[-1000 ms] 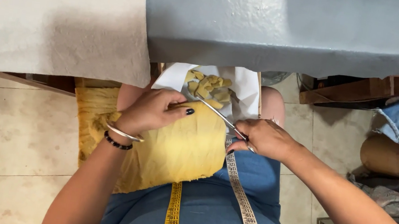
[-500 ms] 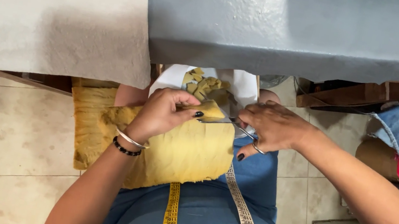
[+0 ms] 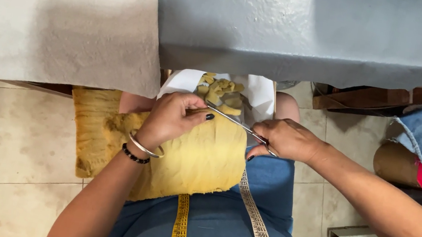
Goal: Trimming and cutting small pieces of yellow foam using scissors at a sewing workstation.
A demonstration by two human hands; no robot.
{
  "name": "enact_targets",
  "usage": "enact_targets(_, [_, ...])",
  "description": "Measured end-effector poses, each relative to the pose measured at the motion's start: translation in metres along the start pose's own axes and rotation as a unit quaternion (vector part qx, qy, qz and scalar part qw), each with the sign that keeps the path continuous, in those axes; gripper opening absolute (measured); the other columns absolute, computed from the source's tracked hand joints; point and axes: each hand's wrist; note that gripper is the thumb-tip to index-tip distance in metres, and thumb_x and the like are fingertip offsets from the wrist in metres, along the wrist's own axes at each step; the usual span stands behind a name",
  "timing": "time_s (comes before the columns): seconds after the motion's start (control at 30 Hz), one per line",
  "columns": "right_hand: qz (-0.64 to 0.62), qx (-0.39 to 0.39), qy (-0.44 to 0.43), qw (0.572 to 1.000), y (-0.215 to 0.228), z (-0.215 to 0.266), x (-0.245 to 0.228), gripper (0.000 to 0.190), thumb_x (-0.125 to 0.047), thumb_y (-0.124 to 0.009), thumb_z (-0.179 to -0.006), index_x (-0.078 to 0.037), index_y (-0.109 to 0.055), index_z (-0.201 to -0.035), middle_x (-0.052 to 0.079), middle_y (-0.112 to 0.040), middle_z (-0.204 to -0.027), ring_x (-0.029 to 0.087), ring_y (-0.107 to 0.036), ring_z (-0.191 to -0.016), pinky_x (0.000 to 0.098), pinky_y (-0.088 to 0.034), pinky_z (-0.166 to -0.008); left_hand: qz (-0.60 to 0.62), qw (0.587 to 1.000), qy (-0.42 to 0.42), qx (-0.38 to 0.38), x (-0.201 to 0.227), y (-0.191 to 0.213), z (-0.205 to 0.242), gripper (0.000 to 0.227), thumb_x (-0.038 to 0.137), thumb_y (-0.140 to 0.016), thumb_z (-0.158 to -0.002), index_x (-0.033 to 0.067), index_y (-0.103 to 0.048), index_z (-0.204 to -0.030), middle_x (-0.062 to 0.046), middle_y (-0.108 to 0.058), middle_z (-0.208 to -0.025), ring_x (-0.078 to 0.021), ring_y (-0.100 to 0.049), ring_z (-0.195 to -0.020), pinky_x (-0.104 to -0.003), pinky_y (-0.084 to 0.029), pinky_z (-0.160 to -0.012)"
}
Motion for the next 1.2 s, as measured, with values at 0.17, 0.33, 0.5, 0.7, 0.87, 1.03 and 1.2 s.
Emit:
enact_targets(0.17, [-0.005,-0.051,-0.034,0.998,0.014,0.008,0.001,0.045,-0.057,-0.074,-0.081,-0.017,-0.054,-0.084,0.010,-0.066,-0.070,0.039,-0.073,-0.073,0.0508,-0.060,-0.066,-0.204,0.975,-0.003,-0.089,0.030,0.018,0.017,0.055,0.048,-0.065,-0.090,0.0057,-0.068,-0.125,-0.020,-0.075,-0.112,-0.0398,-0.070,-0.110,-0.051,-0.052,-0.099])
enact_targets(0.33, [0.041,-0.080,-0.041,0.995,0.052,0.013,-0.008,0.067,-0.075,-0.073,-0.072,-0.015,-0.055,-0.095,0.012,-0.067,-0.083,0.039,-0.072,-0.085,0.0514,-0.059,-0.075,-0.172,0.983,-0.035,-0.058,0.009,0.020,0.024,0.046,0.040,-0.064,-0.091,0.0074,-0.070,-0.123,-0.017,-0.077,-0.107,-0.0399,-0.071,-0.105,-0.049,-0.052,-0.095])
enact_targets(0.5, [0.143,-0.123,-0.021,0.982,0.062,0.004,-0.031,0.085,-0.093,-0.064,-0.064,-0.017,-0.057,-0.102,0.008,-0.067,-0.093,0.034,-0.072,-0.092,0.0487,-0.055,-0.084,-0.079,0.994,-0.074,-0.019,0.011,-0.001,0.019,0.028,0.025,-0.073,-0.086,0.0152,-0.077,-0.111,-0.008,-0.080,-0.101,-0.0358,-0.072,-0.102,-0.045,-0.055,-0.090])
enact_targets(0.7, [0.126,-0.043,0.031,0.991,0.043,-0.006,-0.018,0.071,-0.088,-0.065,-0.068,-0.021,-0.055,-0.089,0.003,-0.060,-0.076,0.033,-0.072,-0.077,0.0463,-0.057,-0.073,-0.080,0.995,-0.023,0.055,0.000,-0.017,0.009,0.023,0.026,-0.077,-0.080,0.0276,-0.079,-0.103,0.004,-0.080,-0.093,-0.0233,-0.074,-0.097,-0.037,-0.058,-0.085])
enact_targets(0.87, [0.093,-0.006,0.033,0.995,0.015,-0.004,-0.003,0.062,-0.077,-0.069,-0.074,-0.019,-0.051,-0.084,0.003,-0.060,-0.069,0.032,-0.072,-0.070,0.0464,-0.058,-0.064,-0.038,0.996,-0.003,0.078,-0.001,-0.017,0.008,0.023,0.031,-0.081,-0.079,0.0186,-0.080,-0.098,-0.004,-0.079,-0.087,-0.0265,-0.075,-0.094,-0.039,-0.059,-0.081])
enact_targets(1.03, [0.044,-0.036,0.016,0.998,0.017,0.000,0.008,0.054,-0.070,-0.072,-0.077,-0.019,-0.052,-0.082,0.004,-0.060,-0.068,0.032,-0.071,-0.069,0.0466,-0.059,-0.062,-0.065,0.996,-0.021,0.061,0.000,-0.014,0.007,0.025,0.029,-0.080,-0.080,0.0141,-0.079,-0.100,-0.009,-0.079,-0.091,-0.0307,-0.074,-0.097,-0.043,-0.058,-0.084])
enact_targets(1.2, [0.008,-0.075,0.007,0.997,0.039,0.008,0.000,0.062,-0.071,-0.078,-0.071,-0.017,-0.052,-0.088,0.006,-0.060,-0.075,0.035,-0.072,-0.078,0.0504,-0.059,-0.065,-0.058,0.997,-0.021,0.047,0.013,0.003,0.012,0.031,0.032,-0.080,-0.081,0.0119,-0.078,-0.105,-0.013,-0.079,-0.096,-0.0332,-0.073,-0.101,-0.045,-0.057,-0.086])
Point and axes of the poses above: each hand's wrist, its own z-axis away from the middle knuckle, its own y-axis out of the back of the hand, x = y × z
